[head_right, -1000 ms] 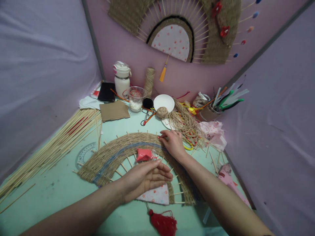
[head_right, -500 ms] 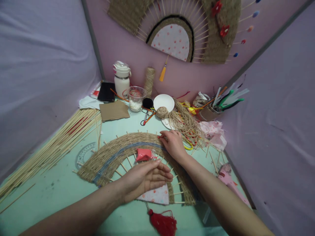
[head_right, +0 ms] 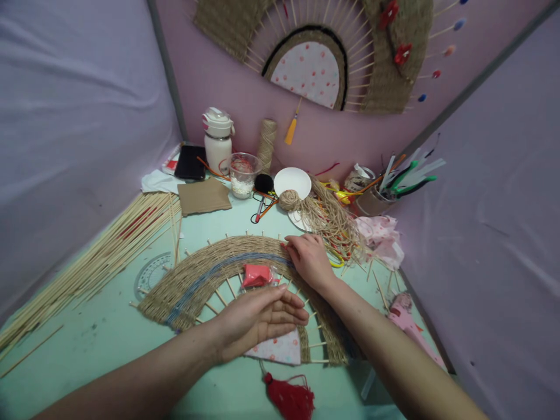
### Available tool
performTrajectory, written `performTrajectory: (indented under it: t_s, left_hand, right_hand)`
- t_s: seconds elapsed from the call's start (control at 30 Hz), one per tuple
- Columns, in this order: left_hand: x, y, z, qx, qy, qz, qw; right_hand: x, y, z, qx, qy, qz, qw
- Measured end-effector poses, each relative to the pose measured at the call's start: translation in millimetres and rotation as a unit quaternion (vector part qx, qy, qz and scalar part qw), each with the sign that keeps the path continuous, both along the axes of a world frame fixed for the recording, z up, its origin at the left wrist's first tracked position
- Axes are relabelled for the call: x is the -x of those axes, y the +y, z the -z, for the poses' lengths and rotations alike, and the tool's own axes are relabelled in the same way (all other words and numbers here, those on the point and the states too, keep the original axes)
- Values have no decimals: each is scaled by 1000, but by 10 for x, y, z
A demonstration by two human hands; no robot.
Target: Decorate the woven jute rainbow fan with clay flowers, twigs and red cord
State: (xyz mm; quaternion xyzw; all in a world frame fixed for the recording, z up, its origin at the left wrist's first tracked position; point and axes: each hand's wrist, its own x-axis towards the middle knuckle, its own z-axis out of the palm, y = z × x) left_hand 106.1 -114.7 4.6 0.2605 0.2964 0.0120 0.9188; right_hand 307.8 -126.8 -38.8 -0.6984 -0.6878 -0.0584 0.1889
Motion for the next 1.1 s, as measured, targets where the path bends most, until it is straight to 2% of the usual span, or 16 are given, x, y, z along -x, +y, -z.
performTrajectory:
  t_s: [0.8, 1.1]
  left_hand:
    - [1, -3, -7, 8, 3, -3, 1000]
    - [1, -13, 34, 1, -13, -2, 1000]
  right_hand:
    - [47, -80, -35, -10, -34, -14, 999]
    - [25, -116, -37, -16, -11, -10, 1000]
